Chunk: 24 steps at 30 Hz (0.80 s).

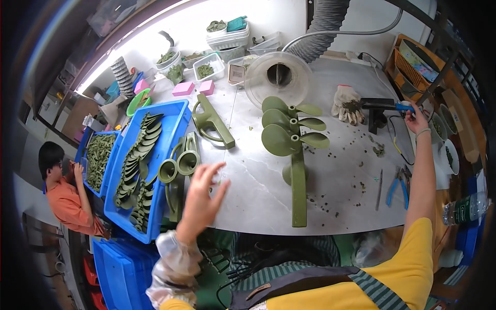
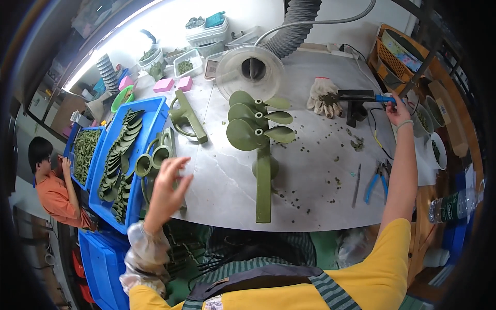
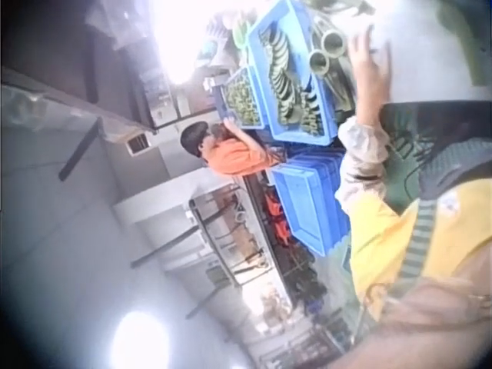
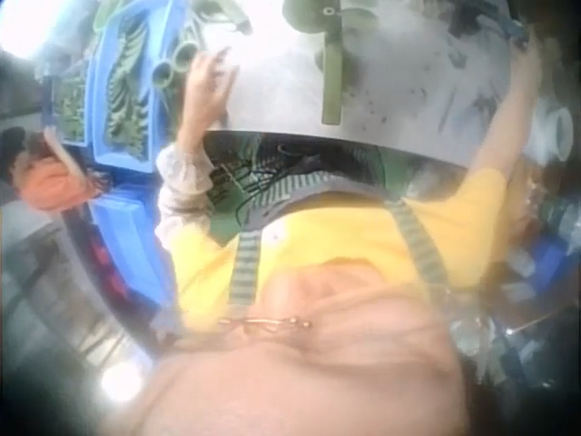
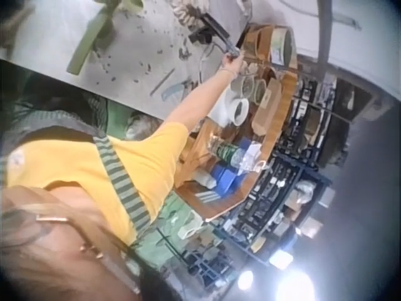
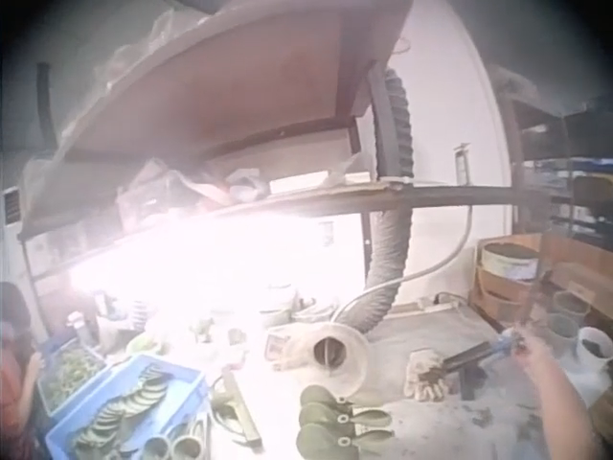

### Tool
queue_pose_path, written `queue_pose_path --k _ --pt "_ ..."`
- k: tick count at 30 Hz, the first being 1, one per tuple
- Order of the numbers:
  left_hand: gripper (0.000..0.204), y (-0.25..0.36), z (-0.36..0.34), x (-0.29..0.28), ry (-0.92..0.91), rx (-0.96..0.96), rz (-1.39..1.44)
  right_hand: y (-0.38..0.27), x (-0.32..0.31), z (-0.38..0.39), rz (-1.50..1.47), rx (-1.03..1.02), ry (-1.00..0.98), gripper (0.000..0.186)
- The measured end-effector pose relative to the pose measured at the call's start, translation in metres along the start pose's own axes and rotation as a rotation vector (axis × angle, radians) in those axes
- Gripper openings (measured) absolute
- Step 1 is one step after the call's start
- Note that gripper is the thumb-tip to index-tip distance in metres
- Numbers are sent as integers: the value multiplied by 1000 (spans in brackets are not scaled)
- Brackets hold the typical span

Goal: The person uses a soldering iron to join green plastic blades. They pick up the blades from a blue bin and apply the heated tip to fuse the plastic components together on the workbench.

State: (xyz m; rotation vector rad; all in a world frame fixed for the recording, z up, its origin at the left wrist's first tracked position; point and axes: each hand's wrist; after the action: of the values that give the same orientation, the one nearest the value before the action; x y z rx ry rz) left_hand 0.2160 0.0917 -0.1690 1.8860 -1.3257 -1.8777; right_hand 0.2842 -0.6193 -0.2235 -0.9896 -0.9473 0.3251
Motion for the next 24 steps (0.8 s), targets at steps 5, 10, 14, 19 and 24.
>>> queue_pose_path --k 5,10,14,19,24 --pt "51 -66 -86 12 -185 95 -610 -9 13 22 72 -39 -78 25" --pt "55 -123 -135 60 -312 -214 -841 -14 37 77 -56 -129 -143 22" --pt "46 -140 -143 63 -268 -259 -771 -8 65 150 -32 -183 -183 25" --pt "41 -137 -143 23 -100 -86 -499 0 56 183 -83 -234 -173 27" --pt "49 -154 -121 41 -218 -131 -713 18 52 183 -150 -227 -251 25"
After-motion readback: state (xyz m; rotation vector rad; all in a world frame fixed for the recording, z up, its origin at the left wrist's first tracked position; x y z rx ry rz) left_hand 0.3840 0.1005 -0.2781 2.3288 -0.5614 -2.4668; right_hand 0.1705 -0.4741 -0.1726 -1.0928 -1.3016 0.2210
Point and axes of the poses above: each hand's wrist, its own z-axis away from the middle knuckle, its own x-axis out of the palm, y = z × x, and after that the axes turned 10 degrees about -y, right-handed
